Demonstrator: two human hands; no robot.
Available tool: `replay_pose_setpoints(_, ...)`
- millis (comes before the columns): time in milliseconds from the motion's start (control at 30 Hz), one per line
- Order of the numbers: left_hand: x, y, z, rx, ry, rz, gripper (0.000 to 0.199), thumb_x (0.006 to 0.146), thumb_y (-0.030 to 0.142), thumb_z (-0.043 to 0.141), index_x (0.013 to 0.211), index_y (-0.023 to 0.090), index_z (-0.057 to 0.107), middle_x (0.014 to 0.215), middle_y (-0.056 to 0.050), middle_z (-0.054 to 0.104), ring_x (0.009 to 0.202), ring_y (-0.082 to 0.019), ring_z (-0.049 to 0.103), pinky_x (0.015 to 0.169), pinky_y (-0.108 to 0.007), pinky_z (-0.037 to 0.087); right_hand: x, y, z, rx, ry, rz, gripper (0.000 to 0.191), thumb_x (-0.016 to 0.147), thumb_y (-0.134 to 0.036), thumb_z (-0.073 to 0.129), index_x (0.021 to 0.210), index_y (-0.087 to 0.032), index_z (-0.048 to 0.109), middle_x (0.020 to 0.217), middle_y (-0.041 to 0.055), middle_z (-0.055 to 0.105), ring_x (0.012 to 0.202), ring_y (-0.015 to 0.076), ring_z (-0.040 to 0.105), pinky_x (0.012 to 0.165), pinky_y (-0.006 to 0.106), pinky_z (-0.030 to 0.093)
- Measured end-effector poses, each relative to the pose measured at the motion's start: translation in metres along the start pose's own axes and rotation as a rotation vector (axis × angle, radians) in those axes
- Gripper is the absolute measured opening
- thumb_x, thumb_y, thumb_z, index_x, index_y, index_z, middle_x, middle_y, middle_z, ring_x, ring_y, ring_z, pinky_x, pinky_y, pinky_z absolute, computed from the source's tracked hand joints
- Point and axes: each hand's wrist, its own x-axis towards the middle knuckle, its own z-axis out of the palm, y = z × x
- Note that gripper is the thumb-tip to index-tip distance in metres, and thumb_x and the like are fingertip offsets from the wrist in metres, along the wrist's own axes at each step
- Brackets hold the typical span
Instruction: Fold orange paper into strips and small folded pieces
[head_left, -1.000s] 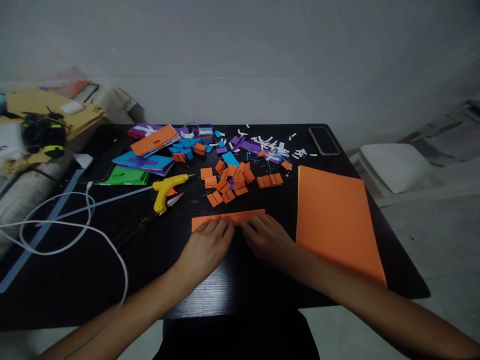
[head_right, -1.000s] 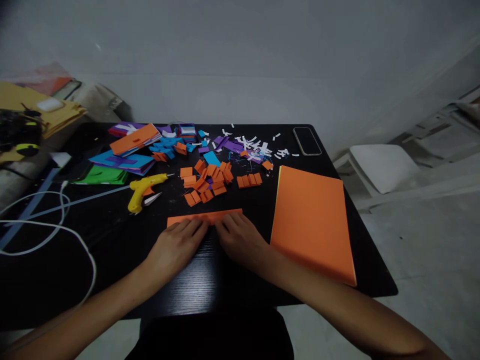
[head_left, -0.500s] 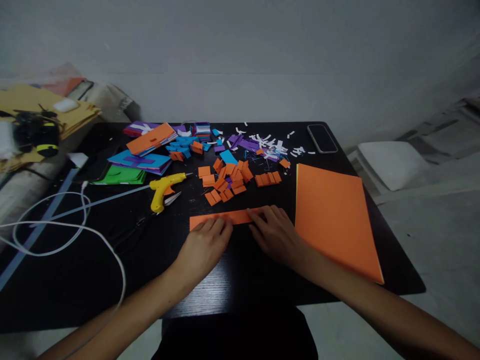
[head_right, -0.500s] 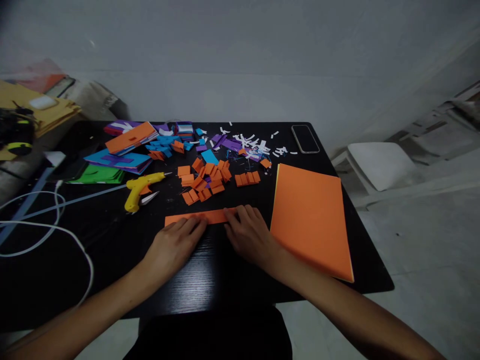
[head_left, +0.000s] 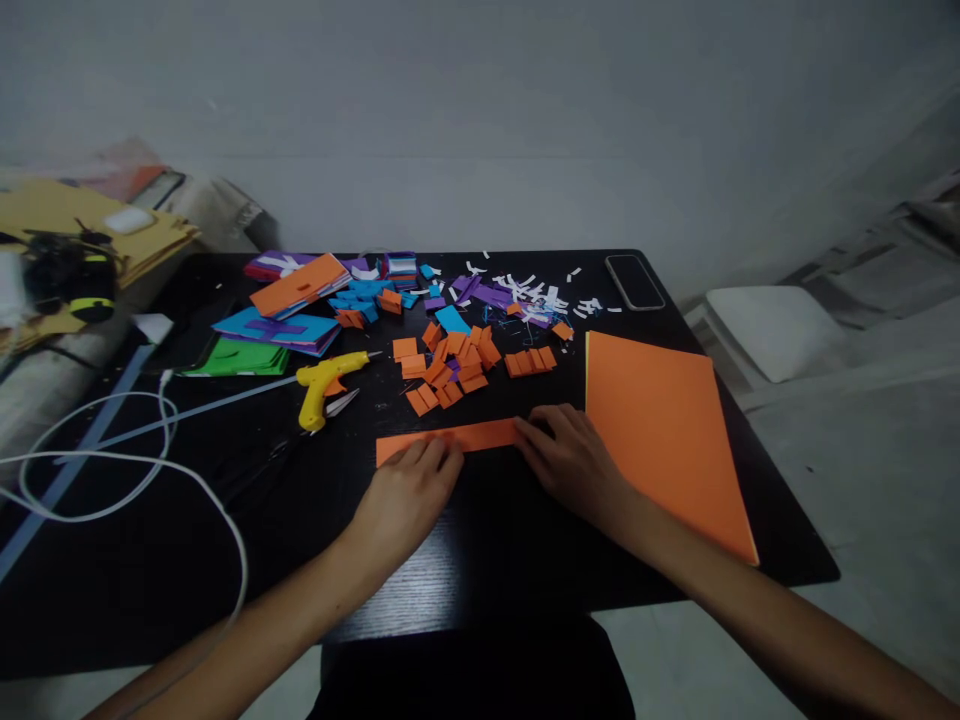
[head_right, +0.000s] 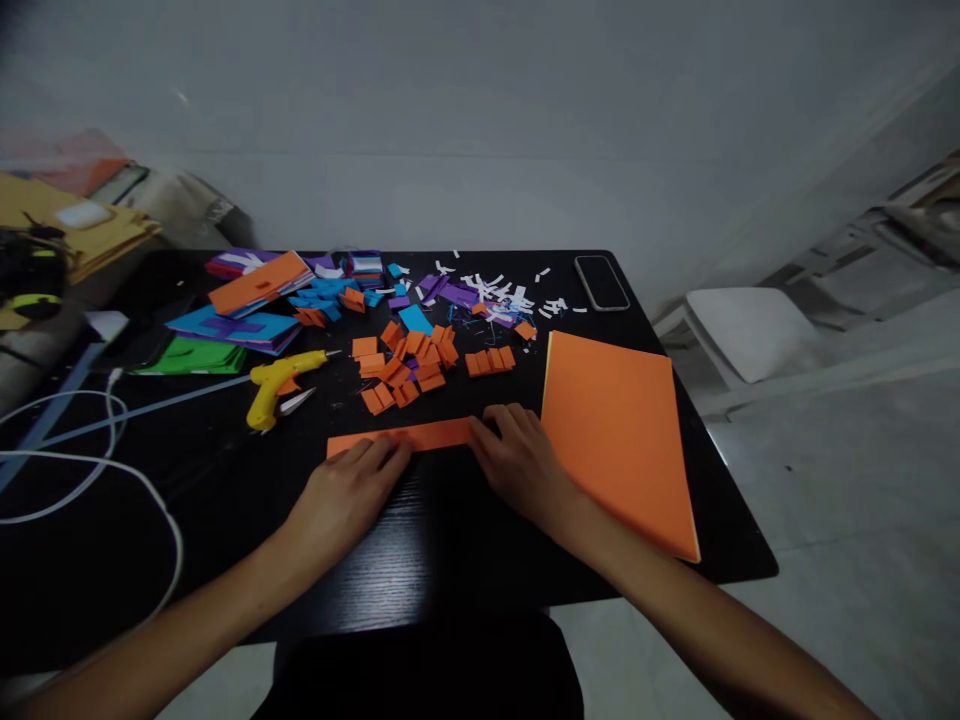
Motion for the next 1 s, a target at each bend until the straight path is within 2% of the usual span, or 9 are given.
replay_pose_setpoints(100,-0.001,0.000,0.003,0.001,0.012,0.019,0.035,0.091,-0.001,0.052,0.124,0.008,0.064,0.102,-0.011,0.072,0.085,-0.024,0.069,0.069,-0.034,0.062,0.005,-0.007,0.000,0.111,-0.009,-0.101,0.026,0.096,-0.004,0.055,0.113,-0.013,0.072,0.113,0.0150,0.070,0.105,0.0275,0.062,0.090,0.043,0.055)
replay_pose_setpoints(167,-0.001,0.000,0.004,-0.003,0.020,0.025,0.035,0.091,-0.001,0.053,0.123,0.007,0.064,0.102,-0.012,0.071,0.086,-0.025,0.068,0.070,-0.036,0.062,0.007,-0.014,-0.001,0.179,-0.071,-0.160,0.028,0.093,-0.001,0.054,0.111,-0.013,0.072,0.109,0.0133,0.071,0.102,0.0258,0.064,0.091,0.042,0.056)
replay_pose_setpoints(333,0.001,0.005,0.001,0.014,-0.060,0.012,0.034,0.092,0.001,0.053,0.123,0.008,0.065,0.104,-0.013,0.070,0.089,-0.028,0.068,0.071,-0.040,0.062,0.011,-0.033,0.002,0.114,-0.196,-0.122,0.024,0.096,-0.003,0.051,0.107,-0.012,0.070,0.113,0.0152,0.070,0.103,0.0263,0.065,0.093,0.042,0.057)
replay_pose_setpoints(467,0.005,0.014,-0.001,0.045,-0.133,0.016,0.027,0.092,0.003,0.054,0.112,0.009,0.070,0.123,-0.018,0.071,0.104,-0.031,0.068,0.076,-0.042,0.062,0.010,-0.042,0.004,0.011,-0.214,-0.113,0.027,0.096,-0.006,0.051,0.117,-0.006,0.068,0.130,0.0217,0.068,0.112,0.0310,0.064,0.093,0.045,0.057)
replay_pose_setpoints(533,0.006,0.019,-0.001,0.079,-0.138,0.024,0.028,0.092,0.003,0.054,0.113,0.008,0.071,0.134,-0.021,0.068,0.112,-0.033,0.067,0.079,-0.043,0.062,0.010,-0.044,0.004,-0.027,-0.228,-0.130,0.032,0.095,-0.005,0.050,0.123,-0.005,0.066,0.138,0.0234,0.065,0.111,0.0314,0.064,0.092,0.046,0.056)
replay_pose_setpoints(633,0.008,0.025,0.000,0.128,-0.161,0.027,0.032,0.092,0.003,0.052,0.118,0.006,0.071,0.142,-0.024,0.064,0.116,-0.035,0.066,0.082,-0.044,0.061,0.009,-0.046,0.004,-0.059,-0.260,-0.136,0.036,0.094,-0.004,0.050,0.127,-0.005,0.065,0.140,0.0227,0.065,0.109,0.0306,0.065,0.092,0.045,0.056)
replay_pose_setpoints(800,0.008,0.030,-0.002,0.124,-0.205,-0.003,0.037,0.093,0.004,0.051,0.127,0.006,0.068,0.149,-0.025,0.060,0.121,-0.037,0.065,0.086,-0.048,0.061,0.010,-0.047,0.006,-0.078,-0.249,-0.128,0.034,0.095,-0.005,0.051,0.125,-0.005,0.066,0.139,0.0227,0.066,0.107,0.0294,0.066,0.090,0.042,0.055)
replay_pose_setpoints(1000,-0.003,0.022,-0.002,0.055,-0.166,-0.081,0.038,0.089,0.001,0.052,0.124,0.007,0.068,0.144,-0.025,0.063,0.122,-0.034,0.067,0.090,-0.044,0.060,0.009,-0.046,0.009,-0.087,-0.188,-0.117,0.024,0.095,-0.008,0.055,0.114,-0.007,0.069,0.133,0.0219,0.070,0.101,0.0291,0.067,0.086,0.042,0.056)
